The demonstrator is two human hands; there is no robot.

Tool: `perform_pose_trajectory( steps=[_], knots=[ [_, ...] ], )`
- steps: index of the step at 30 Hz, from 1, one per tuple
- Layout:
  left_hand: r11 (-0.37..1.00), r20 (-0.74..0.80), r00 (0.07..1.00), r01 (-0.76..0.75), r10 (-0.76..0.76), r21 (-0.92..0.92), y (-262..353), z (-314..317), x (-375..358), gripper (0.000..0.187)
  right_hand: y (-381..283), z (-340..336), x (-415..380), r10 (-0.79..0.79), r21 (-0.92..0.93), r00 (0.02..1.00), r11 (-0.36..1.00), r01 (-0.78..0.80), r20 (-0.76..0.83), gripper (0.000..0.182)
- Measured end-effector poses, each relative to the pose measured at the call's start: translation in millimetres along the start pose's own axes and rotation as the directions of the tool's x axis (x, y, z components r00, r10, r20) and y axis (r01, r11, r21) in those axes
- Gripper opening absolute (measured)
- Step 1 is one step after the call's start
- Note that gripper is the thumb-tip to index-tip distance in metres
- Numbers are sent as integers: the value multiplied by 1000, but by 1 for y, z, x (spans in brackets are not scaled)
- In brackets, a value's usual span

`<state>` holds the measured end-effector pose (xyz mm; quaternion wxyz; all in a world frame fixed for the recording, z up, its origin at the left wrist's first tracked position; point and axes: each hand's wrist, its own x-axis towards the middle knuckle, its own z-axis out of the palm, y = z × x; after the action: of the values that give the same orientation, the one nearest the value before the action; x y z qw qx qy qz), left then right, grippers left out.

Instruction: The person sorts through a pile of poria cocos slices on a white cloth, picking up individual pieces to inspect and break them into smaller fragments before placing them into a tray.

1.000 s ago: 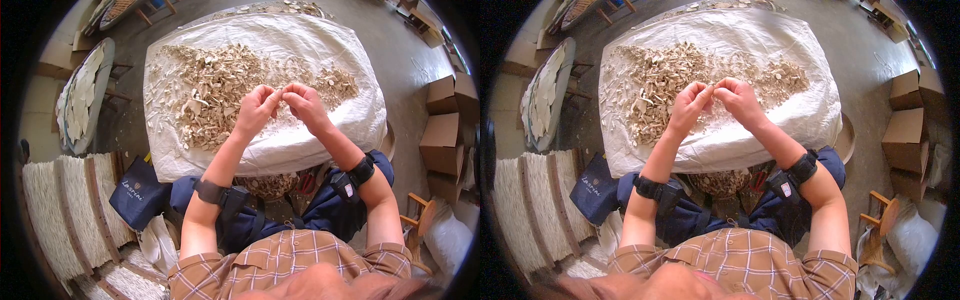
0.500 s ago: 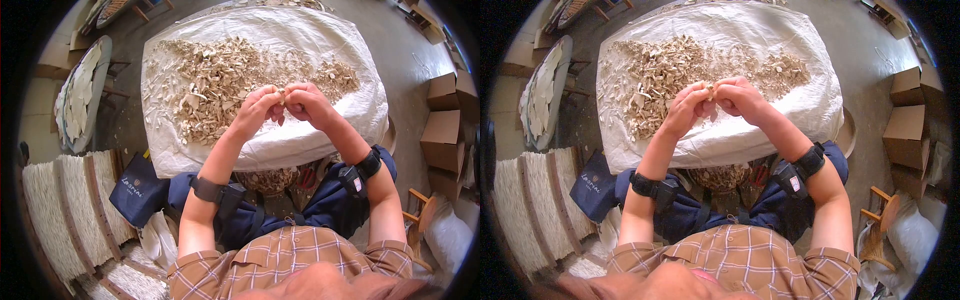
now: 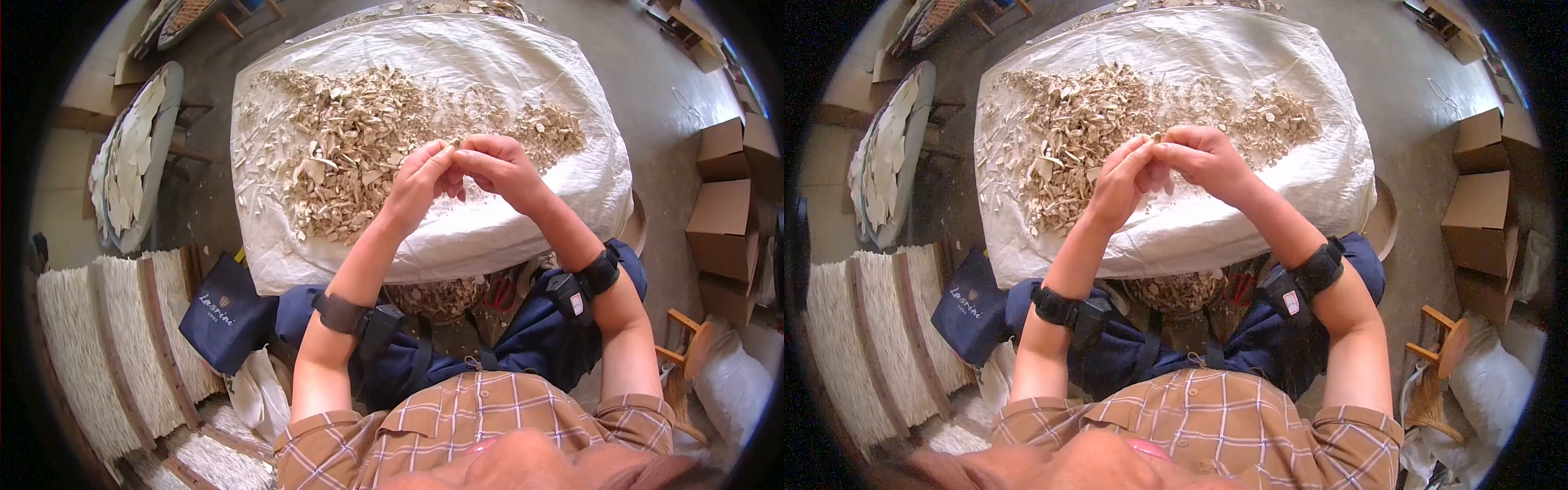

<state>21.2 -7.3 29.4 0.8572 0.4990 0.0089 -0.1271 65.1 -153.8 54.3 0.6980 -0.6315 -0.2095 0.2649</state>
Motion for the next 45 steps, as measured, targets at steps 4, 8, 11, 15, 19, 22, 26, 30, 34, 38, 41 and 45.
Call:
perform_pose_trajectory(
  steps=[4,8,11,15,19,22,26,30,34,38,41,45],
  knots=[
    [994,94,994,61,-52,-87,6,1,-5,16,8,-9,-1,138,248,981,954,-168,134,18],
    [991,138,989,78,-62,-111,5,1,-8,14,15,-9,-3,151,348,977,917,-196,151,18],
    [968,101,992,103,-82,-229,5,3,-9,11,14,-6,-5,159,407,979,892,-199,130,19],
    [955,105,990,117,-92,-271,10,2,-8,11,12,-5,-4,134,571,975,793,-211,175,19],
    [964,43,996,86,-78,-252,3,0,-2,18,14,-4,0,157,426,982,885,-186,102,19],
    [998,-42,999,-22,24,53,5,4,-2,22,17,-5,0,157,356,983,917,-179,89,20],
    [965,18,995,-97,95,246,4,3,-1,23,16,-5,0,157,274,985,947,-170,69,20],
    [942,6,996,-89,92,323,1,-1,2,21,12,2,-2,79,30,995,997,-77,-58,18],
    [994,76,997,-4,-4,108,4,2,0,22,15,-9,-4,304,412,950,859,-303,66,18],
    [988,122,991,74,-58,-134,4,1,-1,21,20,-11,-7,211,701,950,641,-313,231,20],
    [951,97,993,92,-65,-295,2,-2,3,20,18,-10,-6,145,730,966,633,-256,214,22],
    [958,-137,988,28,-70,-284,0,-5,15,14,16,-8,-6,299,643,954,738,-206,-37,23]
  ],
)
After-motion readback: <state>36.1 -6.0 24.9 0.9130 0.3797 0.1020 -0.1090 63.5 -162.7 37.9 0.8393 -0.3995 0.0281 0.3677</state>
